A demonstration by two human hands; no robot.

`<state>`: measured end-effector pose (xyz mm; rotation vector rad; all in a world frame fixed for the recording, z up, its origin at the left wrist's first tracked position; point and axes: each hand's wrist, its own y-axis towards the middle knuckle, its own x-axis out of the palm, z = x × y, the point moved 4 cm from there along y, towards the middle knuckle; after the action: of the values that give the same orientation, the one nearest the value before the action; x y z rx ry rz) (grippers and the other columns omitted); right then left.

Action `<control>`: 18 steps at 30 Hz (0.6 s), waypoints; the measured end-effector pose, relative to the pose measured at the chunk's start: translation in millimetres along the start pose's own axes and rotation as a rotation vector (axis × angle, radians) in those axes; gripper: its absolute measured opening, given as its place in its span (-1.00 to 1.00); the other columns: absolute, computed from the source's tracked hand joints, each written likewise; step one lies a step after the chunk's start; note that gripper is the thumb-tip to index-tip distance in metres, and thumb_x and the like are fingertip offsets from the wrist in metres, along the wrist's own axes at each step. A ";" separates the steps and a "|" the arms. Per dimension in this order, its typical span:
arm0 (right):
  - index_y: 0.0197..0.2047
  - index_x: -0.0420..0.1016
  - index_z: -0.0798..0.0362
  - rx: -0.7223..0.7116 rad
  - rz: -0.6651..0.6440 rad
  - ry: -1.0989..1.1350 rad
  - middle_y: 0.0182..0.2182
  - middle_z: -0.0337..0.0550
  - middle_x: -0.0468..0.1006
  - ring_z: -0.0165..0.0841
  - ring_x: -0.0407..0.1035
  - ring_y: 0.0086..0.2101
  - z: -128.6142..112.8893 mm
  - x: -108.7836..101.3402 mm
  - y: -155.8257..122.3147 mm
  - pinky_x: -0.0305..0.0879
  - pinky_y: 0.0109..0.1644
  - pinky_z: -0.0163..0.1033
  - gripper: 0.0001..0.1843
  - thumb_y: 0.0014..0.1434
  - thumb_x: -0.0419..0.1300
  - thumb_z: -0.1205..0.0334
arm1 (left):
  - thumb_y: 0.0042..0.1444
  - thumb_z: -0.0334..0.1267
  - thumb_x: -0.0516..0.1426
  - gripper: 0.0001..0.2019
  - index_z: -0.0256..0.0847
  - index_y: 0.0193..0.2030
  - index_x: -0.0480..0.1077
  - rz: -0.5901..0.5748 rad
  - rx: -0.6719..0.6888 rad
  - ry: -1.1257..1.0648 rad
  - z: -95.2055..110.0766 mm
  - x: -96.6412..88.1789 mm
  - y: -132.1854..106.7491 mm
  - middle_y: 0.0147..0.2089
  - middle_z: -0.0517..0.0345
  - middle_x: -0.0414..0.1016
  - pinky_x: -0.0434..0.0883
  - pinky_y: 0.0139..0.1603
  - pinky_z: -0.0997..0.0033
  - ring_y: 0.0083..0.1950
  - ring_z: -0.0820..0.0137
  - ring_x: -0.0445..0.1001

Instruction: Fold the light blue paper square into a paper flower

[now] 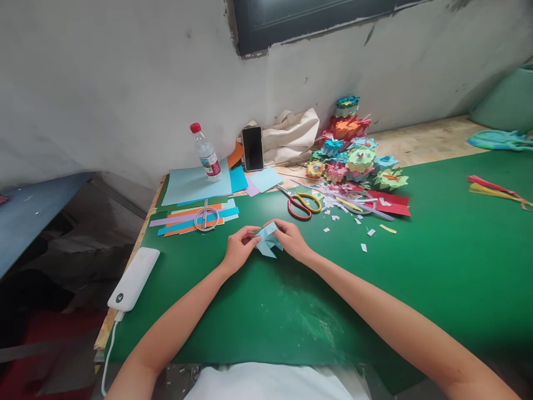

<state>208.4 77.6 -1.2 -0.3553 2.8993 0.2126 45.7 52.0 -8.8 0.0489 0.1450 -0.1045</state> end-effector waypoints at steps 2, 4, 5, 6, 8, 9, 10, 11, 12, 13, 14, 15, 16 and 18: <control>-0.33 0.49 0.10 0.018 -0.035 0.043 -0.41 -0.19 0.51 -0.40 0.33 -0.37 1.4 -1.4 3.1 0.27 -0.27 -0.31 -0.74 0.11 0.07 0.12 | 0.03 -0.10 0.25 -0.70 -0.19 -0.13 0.50 0.007 0.008 -0.017 0.8 -0.4 0.3 -0.35 0.17 0.57 0.48 -0.27 0.42 -0.36 0.40 0.52; -0.32 0.48 0.10 0.033 -0.083 0.080 -0.44 -0.20 0.50 -0.41 0.33 -0.40 1.6 -2.6 5.3 0.30 -0.32 -0.32 -0.73 0.11 0.08 0.09 | 0.03 -0.10 0.25 -0.73 -0.19 -0.18 0.49 0.025 0.018 -0.030 1.4 -1.3 1.1 -0.37 0.18 0.55 0.46 -0.29 0.45 -0.37 0.43 0.50; -0.29 0.48 0.10 0.039 -0.108 0.097 -0.46 -0.21 0.49 -0.42 0.32 -0.43 1.6 -3.0 6.0 0.30 -0.36 -0.33 -0.72 0.11 0.08 0.08 | 0.04 -0.09 0.24 -0.75 -0.20 -0.21 0.49 0.039 0.022 -0.036 1.5 -2.0 1.7 -0.37 0.17 0.54 0.45 -0.30 0.47 -0.36 0.44 0.49; -0.24 0.47 0.09 0.043 -0.132 0.112 -0.48 -0.23 0.47 -0.43 0.31 -0.46 1.5 -3.4 6.5 0.31 -0.40 -0.33 -0.71 0.11 0.08 0.07 | 0.03 -0.09 0.24 -0.75 -0.20 -0.22 0.48 0.053 0.024 -0.042 1.2 -2.7 2.5 -0.37 0.17 0.53 0.44 -0.30 0.48 -0.35 0.44 0.48; -0.17 0.46 0.07 0.043 -0.164 0.134 -0.50 -0.26 0.45 -0.45 0.29 -0.50 1.8 -3.8 6.9 0.32 -0.45 -0.34 -0.69 0.10 0.08 0.09 | 0.03 -0.09 0.23 -0.75 -0.21 -0.24 0.46 0.080 0.022 -0.050 0.0 -4.2 4.4 -0.35 0.15 0.53 0.42 -0.32 0.50 -0.33 0.44 0.48; -0.18 0.47 0.07 0.039 -0.174 0.138 -0.50 -0.26 0.44 -0.46 0.29 -0.51 2.3 -3.7 6.9 0.33 -0.46 -0.35 -0.70 0.09 0.07 0.11 | 0.02 -0.09 0.24 -0.75 -0.21 -0.25 0.46 0.090 0.020 -0.052 -0.8 -5.0 5.3 -0.34 0.15 0.53 0.41 -0.33 0.51 -0.32 0.45 0.47; -0.22 0.49 0.07 0.035 -0.181 0.137 -0.49 -0.25 0.44 -0.46 0.29 -0.51 3.0 -3.5 6.8 0.33 -0.46 -0.35 -0.72 0.07 0.07 0.13 | 0.01 -0.09 0.24 -0.75 -0.22 -0.26 0.46 0.098 0.018 -0.053 -1.6 -5.7 6.2 -0.34 0.14 0.52 0.40 -0.34 0.52 -0.33 0.45 0.47; -0.28 0.50 0.08 0.032 -0.184 0.130 -0.50 -0.24 0.44 -0.46 0.30 -0.51 3.9 -3.2 6.6 0.34 -0.46 -0.34 -0.74 0.05 0.06 0.16 | 0.00 -0.09 0.24 -0.75 -0.22 -0.27 0.45 0.104 0.016 -0.052 -2.4 -6.2 6.9 -0.34 0.15 0.52 0.40 -0.35 0.52 -0.34 0.46 0.46; -0.34 0.51 0.09 0.029 -0.185 0.120 -0.50 -0.23 0.43 -0.46 0.30 -0.52 4.8 -2.8 6.3 0.34 -0.46 -0.34 -0.76 0.04 0.05 0.19 | 0.00 -0.09 0.24 -0.75 -0.22 -0.28 0.45 0.107 0.016 -0.051 -3.0 -6.6 7.4 -0.34 0.15 0.51 0.39 -0.35 0.52 -0.35 0.47 0.45; -0.39 0.51 0.09 0.027 -0.183 0.107 -0.51 -0.22 0.43 -0.46 0.30 -0.52 5.4 -2.3 5.8 0.33 -0.46 -0.34 -0.76 0.02 0.04 0.20 | 0.01 -0.09 0.24 -0.76 -0.22 -0.28 0.45 0.108 0.017 -0.048 -3.5 -6.9 7.6 -0.34 0.15 0.51 0.39 -0.36 0.53 -0.36 0.48 0.44; -0.41 0.51 0.09 0.023 -0.179 0.094 -0.51 -0.22 0.43 -0.46 0.30 -0.52 5.6 -1.8 5.3 0.32 -0.46 -0.34 -0.76 0.02 0.03 0.21 | 0.01 -0.09 0.23 -0.76 -0.22 -0.28 0.45 0.108 0.020 -0.043 -3.9 -6.9 7.6 -0.33 0.15 0.51 0.38 -0.36 0.53 -0.37 0.49 0.44; -0.39 0.50 0.09 0.018 -0.172 0.080 -0.50 -0.22 0.44 -0.46 0.30 -0.52 5.5 -1.5 4.8 0.31 -0.46 -0.34 -0.76 0.03 0.03 0.21 | 0.02 -0.10 0.23 -0.76 -0.22 -0.27 0.45 0.106 0.023 -0.038 -4.1 -6.8 7.5 -0.33 0.15 0.51 0.38 -0.36 0.54 -0.36 0.49 0.44; -0.36 0.50 0.08 0.013 -0.161 0.066 -0.48 -0.22 0.44 -0.46 0.29 -0.52 4.9 -1.3 4.3 0.29 -0.46 -0.34 -0.75 0.05 0.02 0.20 | 0.03 -0.10 0.22 -0.77 -0.22 -0.25 0.45 0.102 0.026 -0.031 -4.3 -6.6 7.2 -0.32 0.15 0.51 0.39 -0.35 0.54 -0.36 0.49 0.45; -0.24 0.48 0.07 -0.002 -0.130 0.029 -0.51 -0.27 0.40 -0.47 0.23 -0.53 2.8 -1.4 3.3 0.21 -0.47 -0.35 -0.74 0.09 0.04 0.15 | 0.05 -0.12 0.22 -0.77 -0.21 -0.22 0.44 0.083 0.031 -0.012 -4.6 -5.5 6.5 -0.32 0.15 0.50 0.41 -0.34 0.54 -0.34 0.48 0.46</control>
<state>209.4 81.5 -3.2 -0.5490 2.8905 0.1903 40.3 59.3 -12.2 0.0849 0.1293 -0.0239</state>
